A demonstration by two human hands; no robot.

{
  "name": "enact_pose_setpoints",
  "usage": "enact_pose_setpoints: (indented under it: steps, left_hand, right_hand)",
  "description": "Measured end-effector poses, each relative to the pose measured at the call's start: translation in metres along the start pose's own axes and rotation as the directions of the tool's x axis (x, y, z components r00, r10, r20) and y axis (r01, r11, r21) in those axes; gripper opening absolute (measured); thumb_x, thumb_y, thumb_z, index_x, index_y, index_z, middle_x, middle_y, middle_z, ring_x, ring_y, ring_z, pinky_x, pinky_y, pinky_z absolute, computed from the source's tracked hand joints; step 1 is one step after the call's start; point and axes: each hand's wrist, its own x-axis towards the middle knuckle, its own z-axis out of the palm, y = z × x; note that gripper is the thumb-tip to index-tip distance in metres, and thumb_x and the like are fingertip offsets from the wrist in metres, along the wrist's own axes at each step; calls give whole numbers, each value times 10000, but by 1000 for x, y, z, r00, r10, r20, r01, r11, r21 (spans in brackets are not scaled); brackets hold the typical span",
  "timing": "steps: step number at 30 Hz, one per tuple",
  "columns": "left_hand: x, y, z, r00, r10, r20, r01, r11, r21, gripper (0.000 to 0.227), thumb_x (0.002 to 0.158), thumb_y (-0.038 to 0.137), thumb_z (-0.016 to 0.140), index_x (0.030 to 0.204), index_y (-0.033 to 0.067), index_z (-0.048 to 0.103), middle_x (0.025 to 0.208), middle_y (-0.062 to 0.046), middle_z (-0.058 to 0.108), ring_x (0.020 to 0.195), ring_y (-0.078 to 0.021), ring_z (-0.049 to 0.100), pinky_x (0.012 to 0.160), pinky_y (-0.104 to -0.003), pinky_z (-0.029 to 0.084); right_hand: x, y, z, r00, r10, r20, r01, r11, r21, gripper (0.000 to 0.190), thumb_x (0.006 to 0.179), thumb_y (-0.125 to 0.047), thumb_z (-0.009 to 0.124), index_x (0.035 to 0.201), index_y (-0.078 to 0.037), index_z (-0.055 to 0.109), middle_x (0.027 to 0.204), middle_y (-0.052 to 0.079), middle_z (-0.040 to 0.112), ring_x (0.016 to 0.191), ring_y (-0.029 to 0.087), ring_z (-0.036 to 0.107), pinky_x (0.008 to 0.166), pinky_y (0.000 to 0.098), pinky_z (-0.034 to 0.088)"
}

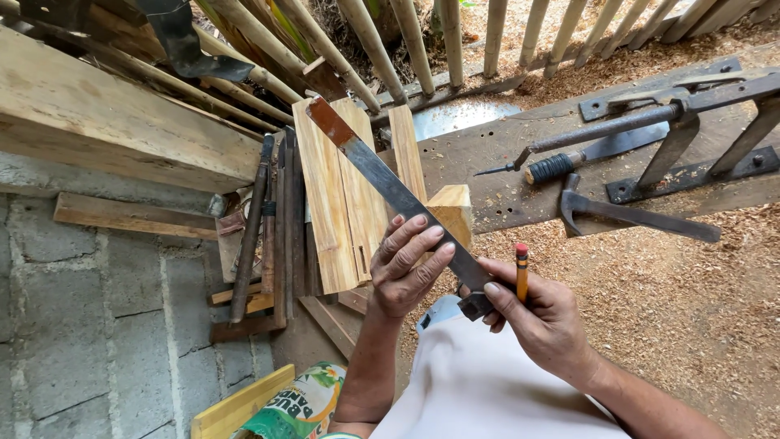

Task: Measuring and marking wooden planks with a square ruler and pencil, then fitting pieces together using a hammer.

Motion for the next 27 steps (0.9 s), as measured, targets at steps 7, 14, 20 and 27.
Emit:
enact_pose_setpoints:
  steps: [7, 14, 20, 27]
  left_hand:
    - [1, 0, -1, 1000, -15, 8, 16, 999, -31, 334, 859, 80, 844, 1165, 185, 761, 1269, -27, 686, 1299, -246, 619, 1206, -470, 458]
    - [2, 3, -4, 1000, -5, 30, 5, 1000, -6, 332, 874, 71, 831, 1177, 182, 751, 1281, -33, 673, 1301, -254, 614, 1208, -472, 456]
    - [2, 2, -4, 999, 5, 31, -5, 1000, -2, 317, 886, 81, 825, 1179, 178, 752, 1278, -39, 673, 1300, -254, 614, 1211, -475, 453]
    - [1, 3, -3, 1000, 9, 24, -9, 1000, 0, 292, 889, 107, 811, 1167, 176, 755, 1273, -36, 675, 1299, -250, 616, 1212, -473, 452]
  right_hand:
    - [1, -4, 2, 1000, -1, 17, 1, 999, 33, 401, 977, -102, 582, 1366, -8, 606, 978, 78, 794, 711, 79, 704, 591, 246, 623]
    - [-1, -2, -1, 999, -43, 18, 43, 999, 22, 375, 992, -101, 600, 1348, 12, 641, 876, 72, 773, 669, 93, 681, 575, 253, 606]
    - [0, -5, -1, 1000, -19, 1, 19, 999, 37, 360, 999, -107, 604, 1331, 23, 656, 840, 67, 741, 659, 95, 668, 567, 255, 593]
    - [5, -7, -6, 998, 39, 47, -38, 999, -11, 394, 982, -105, 592, 1363, -20, 636, 801, 29, 712, 597, 70, 635, 483, 230, 541]
